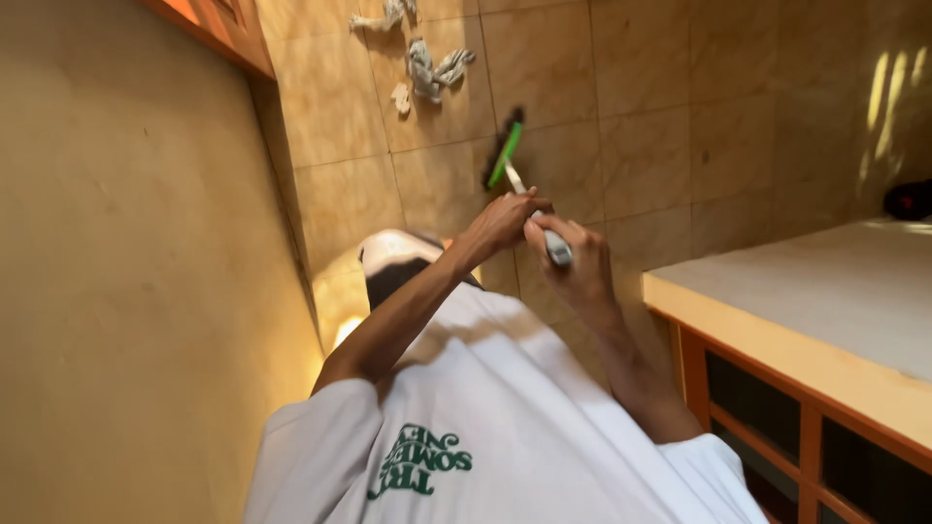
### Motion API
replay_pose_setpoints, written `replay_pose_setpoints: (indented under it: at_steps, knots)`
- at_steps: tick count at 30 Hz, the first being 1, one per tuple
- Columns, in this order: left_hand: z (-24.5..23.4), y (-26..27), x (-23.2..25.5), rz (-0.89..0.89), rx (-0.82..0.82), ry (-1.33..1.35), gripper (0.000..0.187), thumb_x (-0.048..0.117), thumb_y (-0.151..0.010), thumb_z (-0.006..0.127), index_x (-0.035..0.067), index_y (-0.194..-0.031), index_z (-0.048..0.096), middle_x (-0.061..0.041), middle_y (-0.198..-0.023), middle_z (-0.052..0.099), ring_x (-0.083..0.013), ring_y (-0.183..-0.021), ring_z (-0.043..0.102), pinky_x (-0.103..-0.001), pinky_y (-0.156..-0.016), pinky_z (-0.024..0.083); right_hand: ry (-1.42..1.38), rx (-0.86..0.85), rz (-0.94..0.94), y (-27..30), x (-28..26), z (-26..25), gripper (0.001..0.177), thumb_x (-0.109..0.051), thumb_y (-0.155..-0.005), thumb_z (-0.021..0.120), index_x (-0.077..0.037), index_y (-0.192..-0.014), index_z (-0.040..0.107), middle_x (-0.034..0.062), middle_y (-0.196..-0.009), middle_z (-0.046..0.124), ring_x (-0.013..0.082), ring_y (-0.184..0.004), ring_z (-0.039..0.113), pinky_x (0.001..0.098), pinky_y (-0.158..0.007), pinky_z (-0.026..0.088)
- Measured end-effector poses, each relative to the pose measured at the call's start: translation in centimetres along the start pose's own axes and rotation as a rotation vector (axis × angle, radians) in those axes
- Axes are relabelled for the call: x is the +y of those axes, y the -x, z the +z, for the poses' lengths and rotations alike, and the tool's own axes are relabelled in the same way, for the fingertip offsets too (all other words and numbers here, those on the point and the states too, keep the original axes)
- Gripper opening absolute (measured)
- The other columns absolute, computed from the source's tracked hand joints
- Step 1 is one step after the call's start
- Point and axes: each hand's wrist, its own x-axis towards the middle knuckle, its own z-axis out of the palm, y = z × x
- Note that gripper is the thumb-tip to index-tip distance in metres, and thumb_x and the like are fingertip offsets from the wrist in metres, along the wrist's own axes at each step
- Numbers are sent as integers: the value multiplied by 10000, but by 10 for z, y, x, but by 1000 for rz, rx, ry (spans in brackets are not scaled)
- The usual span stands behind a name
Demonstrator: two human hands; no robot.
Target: Sweeping the floor with a broom to collect trash.
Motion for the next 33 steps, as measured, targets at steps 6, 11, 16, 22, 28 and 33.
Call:
replay_pose_setpoints:
  at_steps: [6,11,16,22,28,33]
  knots:
    - [-25,-21,-62,3,-151,-80,284,161,-807,736,75,-1075,702,-205,-950,743,-381,-912,720,-453,-773,577,-415,-100,-1,-19,91,103,129,-194,-913,639,-83,-979,650,79,-751,710,208,-699,747,368,-603,582]
    - [-62,-3,-175,-16,-210,3,283,214,-813,699,44,-1038,717,-193,-921,741,-364,-907,711,-449,-793,557,-273,-33,87,-72,21,161,70,-156,-907,679,-94,-925,652,120,-741,677,285,-673,708,407,-617,542]
    - [-144,-13,-288,-80,-94,324,326,297,-1068,527,71,-1198,724,-154,-985,750,-313,-915,726,-414,-859,558,-340,33,83,-154,-50,204,25,-108,-925,669,-96,-922,647,125,-764,666,305,-684,696,400,-628,525]
    - [-297,-36,-249,64,-207,-313,327,201,-778,730,117,-1094,749,-167,-922,751,-348,-860,729,-443,-752,590,-485,94,143,-231,-96,258,125,-57,-825,559,-86,-931,618,93,-705,650,261,-636,671,374,-619,521]
    - [-371,-56,-268,141,-40,-486,230,145,-790,728,155,-1020,723,-162,-912,690,-376,-827,697,-451,-716,570,-628,187,154,-288,-123,285,132,-168,-1003,607,-67,-944,667,69,-743,693,154,-688,707,316,-636,558]
    - [-364,-70,-225,73,-5,-510,211,102,-871,676,151,-1068,734,-159,-905,707,-358,-841,707,-447,-719,572,-689,195,51,-278,-105,255,182,-198,-1016,583,-42,-995,674,26,-791,700,92,-758,717,275,-653,570]
